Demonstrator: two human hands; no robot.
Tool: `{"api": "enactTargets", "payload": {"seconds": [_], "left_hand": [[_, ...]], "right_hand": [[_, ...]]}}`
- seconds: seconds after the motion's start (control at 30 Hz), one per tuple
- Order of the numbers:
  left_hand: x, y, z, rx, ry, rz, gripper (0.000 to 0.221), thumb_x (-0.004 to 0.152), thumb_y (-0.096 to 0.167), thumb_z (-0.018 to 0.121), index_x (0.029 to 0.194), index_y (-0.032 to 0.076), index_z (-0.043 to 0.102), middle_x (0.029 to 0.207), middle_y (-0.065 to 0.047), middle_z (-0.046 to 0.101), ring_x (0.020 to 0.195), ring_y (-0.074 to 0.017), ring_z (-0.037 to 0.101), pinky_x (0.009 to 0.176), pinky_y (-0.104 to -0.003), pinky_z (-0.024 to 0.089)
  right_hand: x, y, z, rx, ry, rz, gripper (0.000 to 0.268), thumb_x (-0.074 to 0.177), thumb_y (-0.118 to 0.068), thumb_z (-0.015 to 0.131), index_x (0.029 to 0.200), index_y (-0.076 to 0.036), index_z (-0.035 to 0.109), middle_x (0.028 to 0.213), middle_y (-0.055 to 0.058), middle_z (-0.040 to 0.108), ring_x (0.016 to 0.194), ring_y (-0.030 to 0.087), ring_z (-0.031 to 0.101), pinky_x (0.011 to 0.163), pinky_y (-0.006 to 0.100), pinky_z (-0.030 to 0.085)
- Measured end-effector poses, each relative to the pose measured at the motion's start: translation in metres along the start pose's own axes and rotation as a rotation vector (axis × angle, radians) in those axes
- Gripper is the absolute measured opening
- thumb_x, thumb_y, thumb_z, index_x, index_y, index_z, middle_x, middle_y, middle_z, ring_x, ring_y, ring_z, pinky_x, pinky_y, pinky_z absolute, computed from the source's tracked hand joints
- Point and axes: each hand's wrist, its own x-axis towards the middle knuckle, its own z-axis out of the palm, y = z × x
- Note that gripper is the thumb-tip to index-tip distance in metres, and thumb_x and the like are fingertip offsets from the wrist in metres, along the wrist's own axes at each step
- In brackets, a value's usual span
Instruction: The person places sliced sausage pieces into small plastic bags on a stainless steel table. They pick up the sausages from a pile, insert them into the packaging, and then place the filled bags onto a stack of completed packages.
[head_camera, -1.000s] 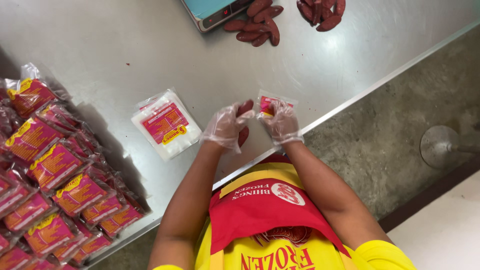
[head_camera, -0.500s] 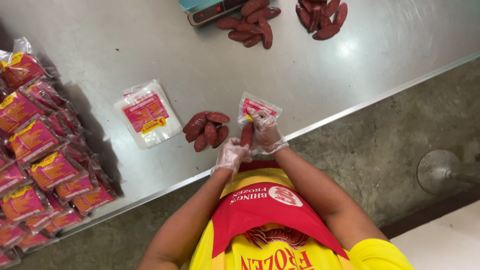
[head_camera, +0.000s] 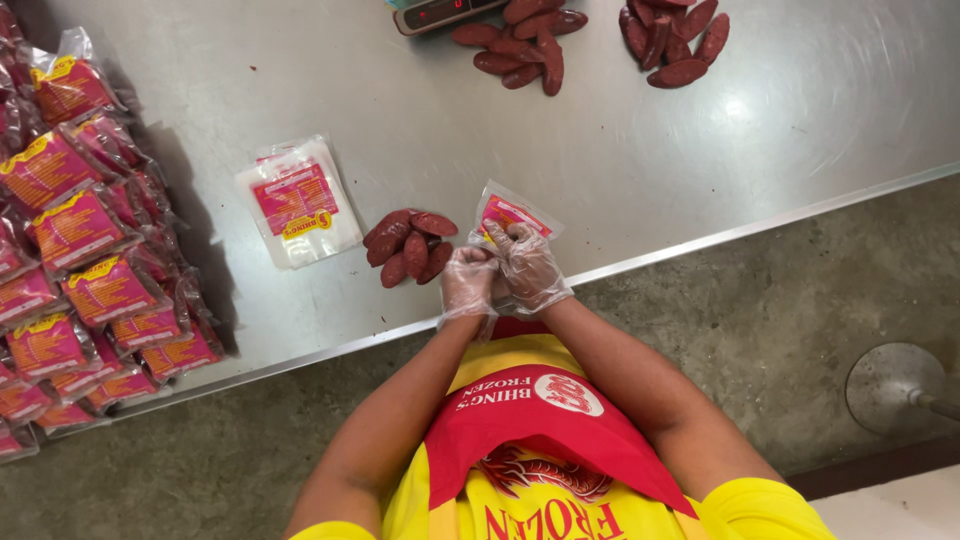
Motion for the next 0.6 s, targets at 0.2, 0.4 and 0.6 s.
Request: {"api": "enactTargets", "payload": {"seconds": [0.2, 0.4, 0.6], "left_hand": [[0.022, 0.006, 0.012, 0.505, 0.202, 0.251, 0.005, 0.087, 0.004, 0.064, 0.092, 0.005, 0.062, 0.082, -0.012, 0.070, 0.074, -0.0286, 0.070, 0.071, -0.042, 0.056], [0.046, 0.029, -0.004, 1.676, -0.315, 0.776, 0.018, 0.090, 0.019, 0.060, 0.097, 0.008, 0.072, 0.097, -0.014, 0.071, 0.097, -0.0284, 0.069, 0.090, -0.043, 0.055], [0.031, 0.181, -0.092, 1.205, -0.417, 0.340, 0.023, 0.082, 0.019, 0.070, 0.104, 0.018, 0.077, 0.103, -0.004, 0.073, 0.105, -0.0256, 0.065, 0.096, -0.042, 0.051]], "right_hand": [[0.009, -0.014, -0.015, 0.095, -0.004, 0.083, 0.039, 0.094, -0.010, 0.072, 0.133, -0.011, 0.069, 0.106, 0.017, 0.063, 0.096, 0.033, 0.063, 0.085, 0.043, 0.051], [0.011, -0.017, -0.015, -0.015, 0.141, -0.068, 0.046, 0.084, -0.003, 0.069, 0.130, -0.009, 0.069, 0.127, 0.025, 0.061, 0.117, 0.041, 0.060, 0.102, 0.049, 0.048], [0.010, -0.011, -0.011, 0.036, 0.117, -0.004, 0.062, 0.080, 0.010, 0.060, 0.139, -0.007, 0.065, 0.136, 0.022, 0.064, 0.127, 0.042, 0.061, 0.114, 0.049, 0.047]]}}
